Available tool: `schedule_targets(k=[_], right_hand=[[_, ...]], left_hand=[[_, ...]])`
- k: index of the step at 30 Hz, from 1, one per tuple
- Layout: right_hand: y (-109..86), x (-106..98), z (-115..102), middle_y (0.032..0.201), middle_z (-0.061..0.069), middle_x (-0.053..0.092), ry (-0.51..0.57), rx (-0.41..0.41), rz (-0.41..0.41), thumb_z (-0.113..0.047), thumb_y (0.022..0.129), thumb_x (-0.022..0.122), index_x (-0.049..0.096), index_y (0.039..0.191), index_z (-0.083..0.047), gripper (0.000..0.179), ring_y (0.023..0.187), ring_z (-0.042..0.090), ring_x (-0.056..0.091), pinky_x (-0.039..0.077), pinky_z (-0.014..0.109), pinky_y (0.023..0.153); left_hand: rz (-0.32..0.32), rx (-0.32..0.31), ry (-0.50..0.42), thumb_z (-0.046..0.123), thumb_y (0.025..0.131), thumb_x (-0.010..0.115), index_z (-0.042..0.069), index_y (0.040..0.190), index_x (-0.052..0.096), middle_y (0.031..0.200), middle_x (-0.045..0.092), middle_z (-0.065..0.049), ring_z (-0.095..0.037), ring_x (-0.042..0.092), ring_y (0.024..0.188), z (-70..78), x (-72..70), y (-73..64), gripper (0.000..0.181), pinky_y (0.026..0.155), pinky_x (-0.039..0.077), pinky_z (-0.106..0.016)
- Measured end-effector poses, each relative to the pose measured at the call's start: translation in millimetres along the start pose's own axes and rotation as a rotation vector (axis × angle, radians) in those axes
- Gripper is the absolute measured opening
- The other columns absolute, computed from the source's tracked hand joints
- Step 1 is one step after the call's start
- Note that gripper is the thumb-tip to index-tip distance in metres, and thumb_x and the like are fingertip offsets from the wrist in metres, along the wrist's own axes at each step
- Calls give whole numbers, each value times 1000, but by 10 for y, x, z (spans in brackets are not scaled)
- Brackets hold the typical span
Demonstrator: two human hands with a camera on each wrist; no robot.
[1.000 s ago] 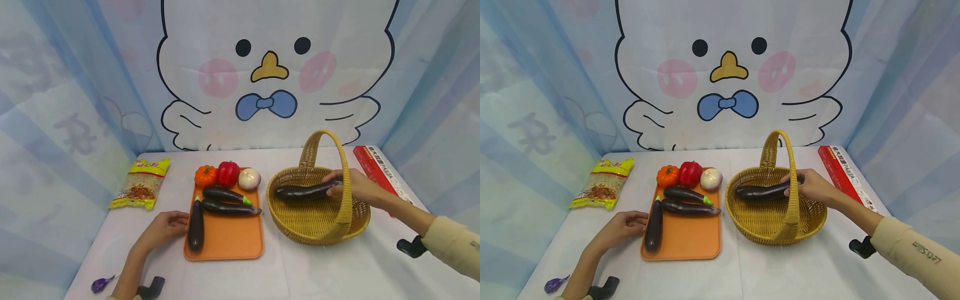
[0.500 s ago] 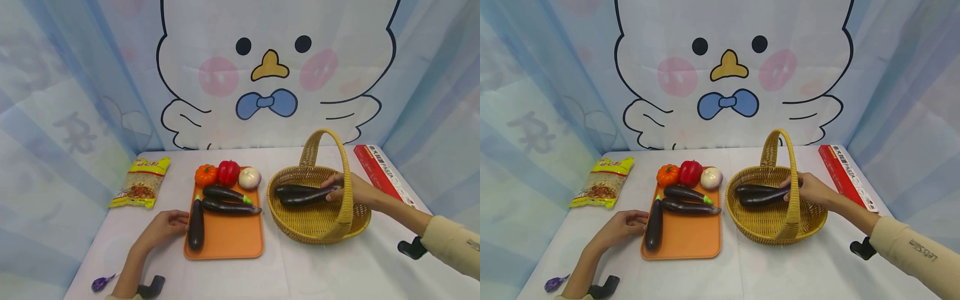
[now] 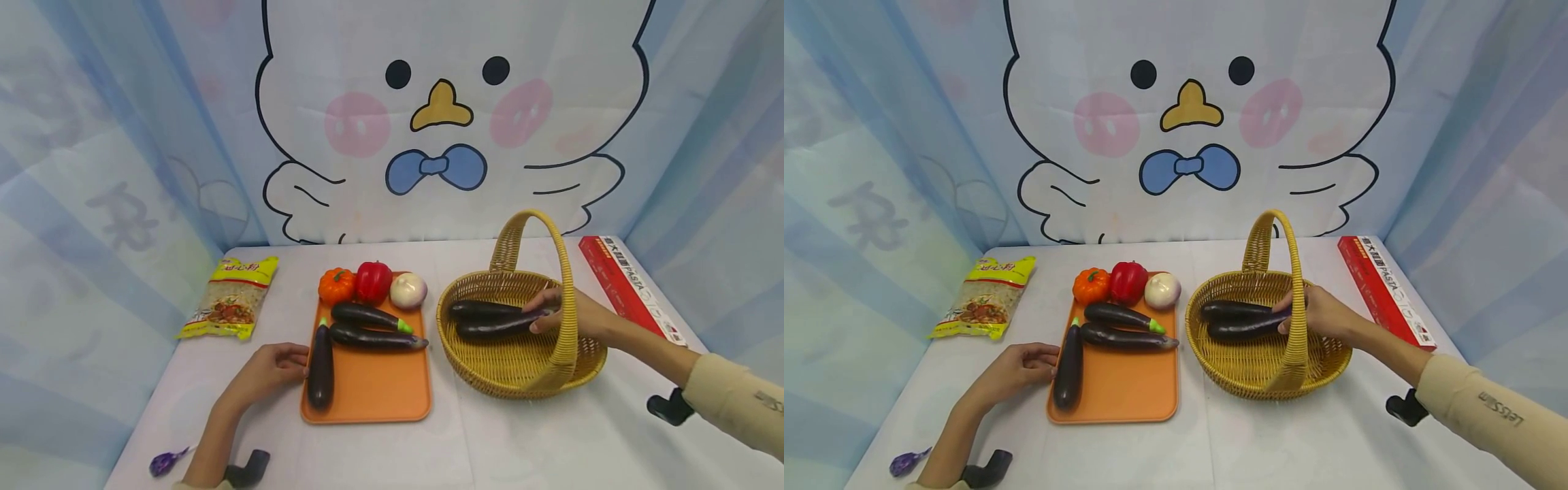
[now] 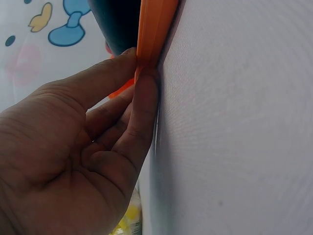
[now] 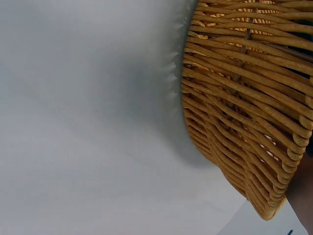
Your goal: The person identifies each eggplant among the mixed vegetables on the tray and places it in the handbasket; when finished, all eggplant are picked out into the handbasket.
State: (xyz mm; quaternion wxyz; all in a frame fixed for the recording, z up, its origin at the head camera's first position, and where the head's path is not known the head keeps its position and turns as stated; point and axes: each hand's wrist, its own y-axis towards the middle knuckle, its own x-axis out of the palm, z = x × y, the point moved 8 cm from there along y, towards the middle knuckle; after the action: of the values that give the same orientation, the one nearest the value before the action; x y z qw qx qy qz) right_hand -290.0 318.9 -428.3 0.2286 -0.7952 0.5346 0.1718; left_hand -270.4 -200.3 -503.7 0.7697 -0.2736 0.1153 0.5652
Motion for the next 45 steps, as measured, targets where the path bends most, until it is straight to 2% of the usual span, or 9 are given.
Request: schedule_targets(k=[14,19,22,26,30,38,45], right_hand=[[48,62,45,105,17,63,35,7,-35,-8,79,82,69,105,2,30,92,29,56,55,34,74],[92,55,98,104,15,61,-44,-26,-8,-13,76,86,72,102,-4,30,91,28,54,55,34,72],[143,28,207,104,8,65,-111,-7,26,-20,71,90,74,98,-13,32,93,26,56,54,32,74],[197,20,319,105,6,69,-167,21,40,-27,65,93,75,97,-18,38,95,26,60,53,33,80],[210,39,333,107,8,69,-159,24,27,-28,65,93,74,98,-16,40,97,27,61,54,35,83],[212,65,327,108,9,69,-126,18,9,-27,66,93,73,98,-14,40,96,26,63,54,30,82],[238,72,384,112,12,67,-108,4,0,-27,67,93,73,100,-13,41,100,26,67,56,34,84]], left_hand=[[1,7,5,16,86,78,2,123,66,98,70,-2,-18,67,87,-6,5,-2,41,82,55,-37],[0,2,0,16,86,78,2,123,66,99,70,-2,-18,67,88,-4,11,-2,41,82,55,-37],[-2,4,0,16,86,78,2,123,66,98,70,-2,-18,68,88,7,15,-3,41,83,55,-37],[-4,12,-2,16,86,77,2,122,66,98,70,-2,-19,68,88,23,14,-4,40,83,55,-38],[-3,13,-3,16,86,77,2,122,66,98,70,-2,-19,68,88,25,11,-6,40,83,55,-38],[1,8,-4,17,86,78,3,122,66,98,70,-2,-18,68,88,14,2,-5,41,83,55,-38],[-2,10,-5,17,86,78,3,123,66,98,70,-2,-18,67,89,6,-2,2,41,83,55,-37]])
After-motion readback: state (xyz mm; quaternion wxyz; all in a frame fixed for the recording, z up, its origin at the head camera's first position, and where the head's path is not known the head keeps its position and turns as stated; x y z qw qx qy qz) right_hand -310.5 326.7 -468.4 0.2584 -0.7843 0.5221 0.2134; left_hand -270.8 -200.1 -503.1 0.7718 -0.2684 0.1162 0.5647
